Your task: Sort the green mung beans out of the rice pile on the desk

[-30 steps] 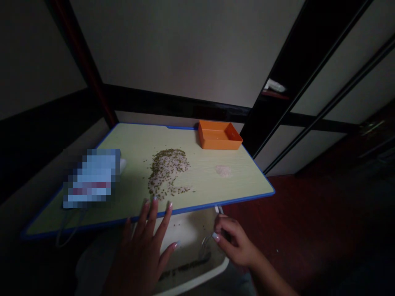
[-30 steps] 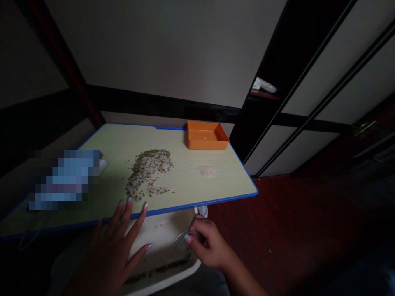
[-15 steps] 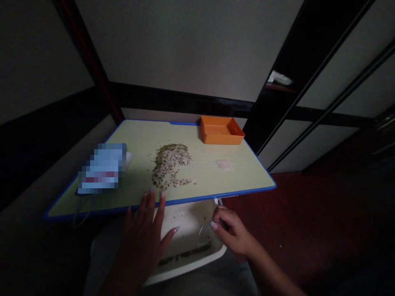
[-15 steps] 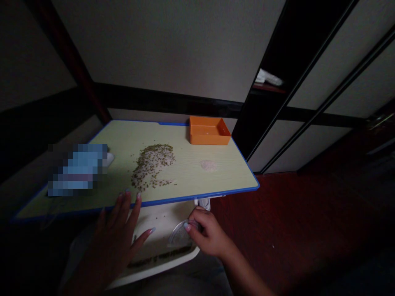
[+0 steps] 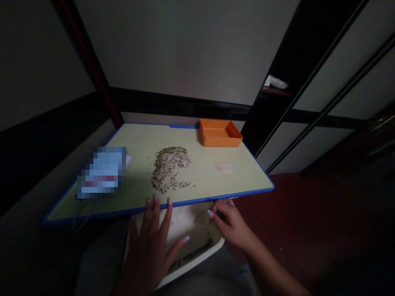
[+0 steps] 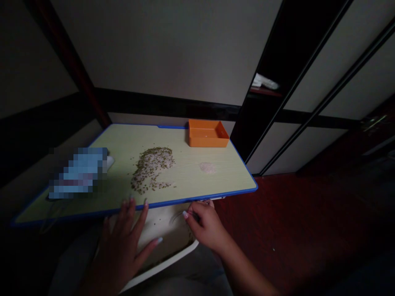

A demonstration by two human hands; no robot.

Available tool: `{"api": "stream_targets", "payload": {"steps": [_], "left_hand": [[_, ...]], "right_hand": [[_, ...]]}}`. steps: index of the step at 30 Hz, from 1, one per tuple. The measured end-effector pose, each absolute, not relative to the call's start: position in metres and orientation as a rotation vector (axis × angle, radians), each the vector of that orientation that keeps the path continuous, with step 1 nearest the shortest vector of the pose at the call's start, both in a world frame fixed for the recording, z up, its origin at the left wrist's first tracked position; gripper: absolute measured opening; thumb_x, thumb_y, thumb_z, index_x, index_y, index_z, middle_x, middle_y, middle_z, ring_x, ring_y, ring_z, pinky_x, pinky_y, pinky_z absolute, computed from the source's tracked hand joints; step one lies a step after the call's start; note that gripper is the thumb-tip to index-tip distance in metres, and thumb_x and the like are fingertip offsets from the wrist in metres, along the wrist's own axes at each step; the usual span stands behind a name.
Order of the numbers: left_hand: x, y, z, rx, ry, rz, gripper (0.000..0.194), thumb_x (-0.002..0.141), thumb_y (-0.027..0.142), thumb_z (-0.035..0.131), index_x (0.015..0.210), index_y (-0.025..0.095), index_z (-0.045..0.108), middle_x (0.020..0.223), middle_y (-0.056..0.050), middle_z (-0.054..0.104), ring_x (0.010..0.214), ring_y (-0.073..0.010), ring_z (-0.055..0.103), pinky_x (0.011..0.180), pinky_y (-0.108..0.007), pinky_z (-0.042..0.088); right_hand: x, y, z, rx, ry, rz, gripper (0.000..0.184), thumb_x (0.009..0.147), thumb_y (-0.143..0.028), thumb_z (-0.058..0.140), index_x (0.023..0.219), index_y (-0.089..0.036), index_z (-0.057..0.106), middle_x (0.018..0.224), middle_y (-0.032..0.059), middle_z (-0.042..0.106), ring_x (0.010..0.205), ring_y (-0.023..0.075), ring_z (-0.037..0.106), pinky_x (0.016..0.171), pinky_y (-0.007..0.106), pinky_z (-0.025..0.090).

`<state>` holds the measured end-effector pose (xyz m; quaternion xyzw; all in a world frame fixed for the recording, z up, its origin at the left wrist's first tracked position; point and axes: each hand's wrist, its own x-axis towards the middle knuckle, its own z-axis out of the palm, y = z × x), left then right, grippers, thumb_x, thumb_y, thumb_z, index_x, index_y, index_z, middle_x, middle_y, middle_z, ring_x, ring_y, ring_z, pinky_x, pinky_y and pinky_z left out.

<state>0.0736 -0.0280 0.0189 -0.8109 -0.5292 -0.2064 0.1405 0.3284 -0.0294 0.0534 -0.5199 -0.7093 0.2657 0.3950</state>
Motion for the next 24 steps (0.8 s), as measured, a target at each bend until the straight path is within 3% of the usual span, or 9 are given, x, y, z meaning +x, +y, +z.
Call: {"api": "stream_targets", "payload": {"steps": [2, 4, 6, 8, 10, 14, 17, 20, 24], "left_hand": [[0.074, -0.032, 0.027, -2.521, -1.313, -0.651, 0.080, 0.092, 0.058, 0.046, 0.159, 0.024, 0.021, 0.164, -0.022, 0.035, 0.149, -0.0397, 0.041, 0.102, -0.062, 0.055], [0.075, -0.036, 0.037, -2.819, -1.080, -0.615, 0.064, 0.093, 0.050, 0.051, 0.154, 0.036, 0.035, 0.157, -0.008, 0.051, 0.142, -0.0271, 0.053, 0.109, -0.052, 0.055], [0.077, -0.041, 0.047, -3.117, -1.095, -0.484, 0.053, 0.092, 0.053, 0.054, 0.144, 0.044, 0.049, 0.150, 0.000, 0.058, 0.134, -0.0213, 0.060, 0.108, -0.043, 0.056], [0.083, -0.046, 0.055, -3.350, -1.319, -0.221, 0.053, 0.087, 0.059, 0.059, 0.138, 0.045, 0.055, 0.150, 0.001, 0.058, 0.134, -0.0238, 0.060, 0.107, -0.043, 0.057], [0.089, -0.049, 0.060, -3.492, -1.569, -0.030, 0.049, 0.088, 0.052, 0.060, 0.137, 0.045, 0.056, 0.148, 0.001, 0.060, 0.135, -0.0247, 0.060, 0.112, -0.047, 0.052], [0.097, -0.047, 0.069, -3.786, -1.730, -0.058, 0.047, 0.094, 0.046, 0.050, 0.141, 0.042, 0.053, 0.147, 0.002, 0.061, 0.134, -0.0205, 0.061, 0.116, -0.041, 0.047], [0.097, -0.043, 0.073, -3.869, -1.735, 0.078, 0.052, 0.096, 0.054, 0.043, 0.146, 0.042, 0.046, 0.152, 0.002, 0.056, 0.138, -0.0212, 0.057, 0.119, -0.040, 0.044], [0.097, -0.040, 0.072, -3.872, -1.722, 0.146, 0.053, 0.095, 0.059, 0.041, 0.145, 0.043, 0.047, 0.149, 0.001, 0.060, 0.136, -0.0237, 0.058, 0.117, -0.042, 0.045], [0.098, -0.038, 0.066, -3.883, -1.707, 0.159, 0.054, 0.094, 0.064, 0.040, 0.144, 0.043, 0.050, 0.149, 0.000, 0.060, 0.137, -0.0250, 0.057, 0.117, -0.043, 0.044]], "right_hand": [[0.330, -0.028, 0.054, -1.339, -1.775, 0.713, 0.033, 0.100, -0.038, 0.053, 0.072, -0.021, 0.052, 0.071, -0.0005, 0.058, 0.073, 0.0158, 0.052, 0.075, 0.030, 0.037], [0.332, -0.027, 0.051, -1.335, -1.724, 0.777, 0.036, 0.101, -0.043, 0.052, 0.071, -0.021, 0.051, 0.070, -0.0009, 0.055, 0.071, 0.0151, 0.050, 0.070, 0.028, 0.037], [0.332, -0.028, 0.046, -1.329, -1.647, 0.823, 0.041, 0.100, -0.050, 0.052, 0.071, -0.022, 0.051, 0.069, -0.0011, 0.054, 0.068, 0.0146, 0.049, 0.066, 0.027, 0.037], [0.331, -0.031, 0.040, -1.336, -1.543, 0.846, 0.045, 0.099, -0.057, 0.053, 0.071, -0.022, 0.052, 0.068, -0.0008, 0.054, 0.067, 0.0147, 0.049, 0.065, 0.026, 0.038], [0.329, -0.034, 0.036, -1.331, -1.440, 0.877, 0.048, 0.097, -0.062, 0.054, 0.071, -0.022, 0.052, 0.067, -0.0006, 0.055, 0.066, 0.0146, 0.050, 0.064, 0.026, 0.040], [0.328, -0.036, 0.036, -1.301, -1.363, 0.922, 0.051, 0.093, -0.067, 0.057, 0.071, -0.021, 0.053, 0.066, -0.0014, 0.055, 0.064, 0.0136, 0.050, 0.063, 0.024, 0.041], [0.331, -0.033, 0.048, -1.299, -1.378, 0.878, 0.049, 0.093, -0.063, 0.060, 0.070, -0.021, 0.053, 0.064, -0.0023, 0.054, 0.062, 0.0127, 0.049, 0.061, 0.023, 0.039], [0.335, -0.021, 0.068, -1.292, -1.387, 0.775, 0.044, 0.096, -0.058, 0.058, 0.073, -0.021, 0.054, 0.064, -0.0034, 0.052, 0.059, 0.0119, 0.045, 0.056, 0.023, 0.035], [0.338, 0.014, 0.093, -1.184, -1.528, 0.586, 0.033, 0.096, -0.047, 0.060, 0.076, -0.021, 0.058, 0.070, -0.0013, 0.058, 0.068, 0.0139, 0.053, 0.066, 0.025, 0.042]]}}
